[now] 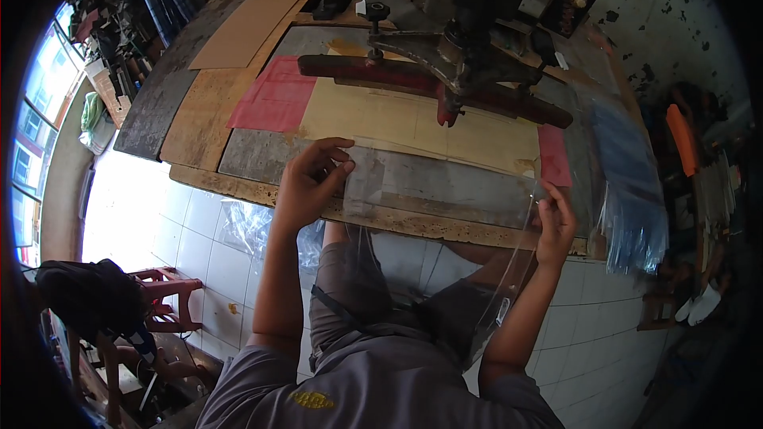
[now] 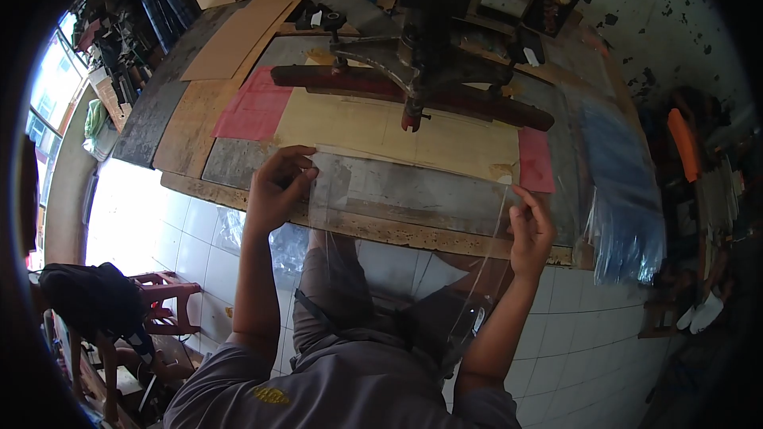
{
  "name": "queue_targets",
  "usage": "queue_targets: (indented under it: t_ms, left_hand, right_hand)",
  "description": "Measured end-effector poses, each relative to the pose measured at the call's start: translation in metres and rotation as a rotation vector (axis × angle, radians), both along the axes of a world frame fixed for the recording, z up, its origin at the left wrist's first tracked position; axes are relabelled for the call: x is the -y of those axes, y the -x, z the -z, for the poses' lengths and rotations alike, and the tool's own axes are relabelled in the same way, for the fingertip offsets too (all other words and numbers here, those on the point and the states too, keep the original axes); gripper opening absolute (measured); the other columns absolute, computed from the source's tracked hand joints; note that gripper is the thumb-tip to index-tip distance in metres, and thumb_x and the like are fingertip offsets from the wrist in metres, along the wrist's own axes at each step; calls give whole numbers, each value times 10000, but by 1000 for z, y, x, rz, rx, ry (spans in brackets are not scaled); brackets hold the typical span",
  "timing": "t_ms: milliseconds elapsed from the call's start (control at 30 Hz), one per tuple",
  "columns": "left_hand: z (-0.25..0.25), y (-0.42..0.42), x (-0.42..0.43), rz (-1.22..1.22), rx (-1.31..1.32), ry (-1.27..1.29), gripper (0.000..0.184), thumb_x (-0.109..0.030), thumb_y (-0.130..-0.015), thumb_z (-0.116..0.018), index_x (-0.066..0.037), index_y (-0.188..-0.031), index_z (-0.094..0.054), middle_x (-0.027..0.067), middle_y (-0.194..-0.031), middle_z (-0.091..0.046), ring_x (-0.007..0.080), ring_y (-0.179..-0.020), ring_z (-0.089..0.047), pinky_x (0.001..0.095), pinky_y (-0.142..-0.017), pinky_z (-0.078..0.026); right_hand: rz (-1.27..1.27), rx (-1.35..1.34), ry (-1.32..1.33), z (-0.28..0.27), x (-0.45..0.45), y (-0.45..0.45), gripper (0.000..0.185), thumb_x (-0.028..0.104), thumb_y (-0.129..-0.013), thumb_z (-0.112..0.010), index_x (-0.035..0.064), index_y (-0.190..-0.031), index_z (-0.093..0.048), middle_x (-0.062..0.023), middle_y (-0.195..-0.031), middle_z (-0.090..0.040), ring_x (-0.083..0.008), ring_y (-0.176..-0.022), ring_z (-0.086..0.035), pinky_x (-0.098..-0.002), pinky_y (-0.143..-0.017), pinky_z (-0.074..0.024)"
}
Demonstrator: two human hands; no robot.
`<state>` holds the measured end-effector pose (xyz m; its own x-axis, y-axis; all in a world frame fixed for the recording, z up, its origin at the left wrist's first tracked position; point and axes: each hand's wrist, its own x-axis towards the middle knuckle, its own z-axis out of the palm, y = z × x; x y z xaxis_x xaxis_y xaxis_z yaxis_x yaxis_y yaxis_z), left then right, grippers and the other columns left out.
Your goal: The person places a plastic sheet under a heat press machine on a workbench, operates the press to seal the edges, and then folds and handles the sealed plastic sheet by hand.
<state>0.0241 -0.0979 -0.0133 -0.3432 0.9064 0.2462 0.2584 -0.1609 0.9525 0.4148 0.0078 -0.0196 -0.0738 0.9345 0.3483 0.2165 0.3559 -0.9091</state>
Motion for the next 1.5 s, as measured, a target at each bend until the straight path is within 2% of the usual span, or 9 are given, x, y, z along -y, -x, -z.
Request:
queue_targets:
  t_ms: [233, 400, 567, 700, 933, 1167, 1267, 1433, 1500]
  left_hand:
    - [1, -1, -2, -21, -35, -37, 299, -46, -914, -728, -29, -1206, -663, 2, -869, -691, 44, -641, -589, 222, -582, -454]
    - [-1, -4, 10, -59, -198, -148, 176, -128, -898, -760, -42, -1034, -687, 13, -826, -693, 68, -667, -595, 259, -596, -457]
    - [-26, -73, 66, 565, -51, -324, 161, -180, -904, -770, -41, -887, -692, 76, -813, -700, 182, -717, -679, 299, -647, -515]
    - [-30, -145, 90, 1062, -209, 15, 549, -430, -945, -724, 51, -1193, -633, 199, -1107, -690, 360, -978, -700, 412, -885, -570]
    - [-24, -182, 103, 1072, 4, -24, 618, -424, -976, -685, 12, -1388, -533, 192, -1136, -668, 340, -1064, -672, 433, -954, -529]
    - [-35, -148, 90, 1313, 586, -58, 155, -133, -1071, -569, 11, -1077, -627, 85, -1004, -719, 153, -973, -689, 304, -887, -524]
    - [-45, -120, 81, 1485, 870, -54, 229, -140, -1101, -470, 23, -1077, -629, 135, -1032, -735, 249, -1081, -696, 396, -1031, -482]
    - [-51, -98, 70, 1534, 820, -341, 347, -177, -1106, -383, 7, -1040, -669, 212, -1069, -741, 404, -1212, -636, 565, -1212, -179]
    - [-56, -91, 72, 1492, 815, -399, 372, -202, -1097, -383, 5, -1022, -682, 227, -1039, -744, 460, -1222, -616, 613, -1204, -151]
  right_hand:
    - [-116, -64, 29, 19, -6, -21, 138, 95, -959, -661, -25, -1022, -688, -21, -1002, -561, -92, -857, -514, -245, -775, -423]
    - [-161, -558, -240, 13, -1, -49, 141, 182, -958, -643, 46, -994, -640, -77, -1119, -601, -225, -1131, -560, -400, -1088, -360]
    - [-72, -678, -354, -57, 54, -89, 155, 247, -1007, -582, 99, -1053, -575, -56, -1052, -576, -216, -1073, -566, -442, -1124, -372]
    - [236, -660, -463, -102, 100, -83, 178, 259, -1051, -498, 96, -985, -526, -12, -872, -401, -159, -855, -457, -383, -974, -402]
    - [670, -329, -665, -115, 142, -78, 283, 310, -1053, -464, 54, -1066, -583, -29, -874, -446, -171, -880, -476, -402, -913, -405]
    - [527, -505, -939, -115, 163, -59, 594, 480, -1060, -402, 40, -1457, -439, -63, -962, -476, -222, -906, -501, -423, -823, -438]
    - [585, 220, -1146, -100, 165, -81, 636, 591, -1047, -426, 127, -1481, -424, -43, -956, -459, -201, -894, -489, -391, -774, -432]
    - [436, 69, -982, -89, 163, -44, 640, 279, -891, -825, 138, -1418, -491, -91, -1009, -564, -200, -786, -555, -300, -588, -464]
    - [220, 108, -955, -98, 159, -30, 607, 204, -879, -832, 100, -1386, -515, -103, -1028, -564, -201, -802, -579, -302, -618, -489]
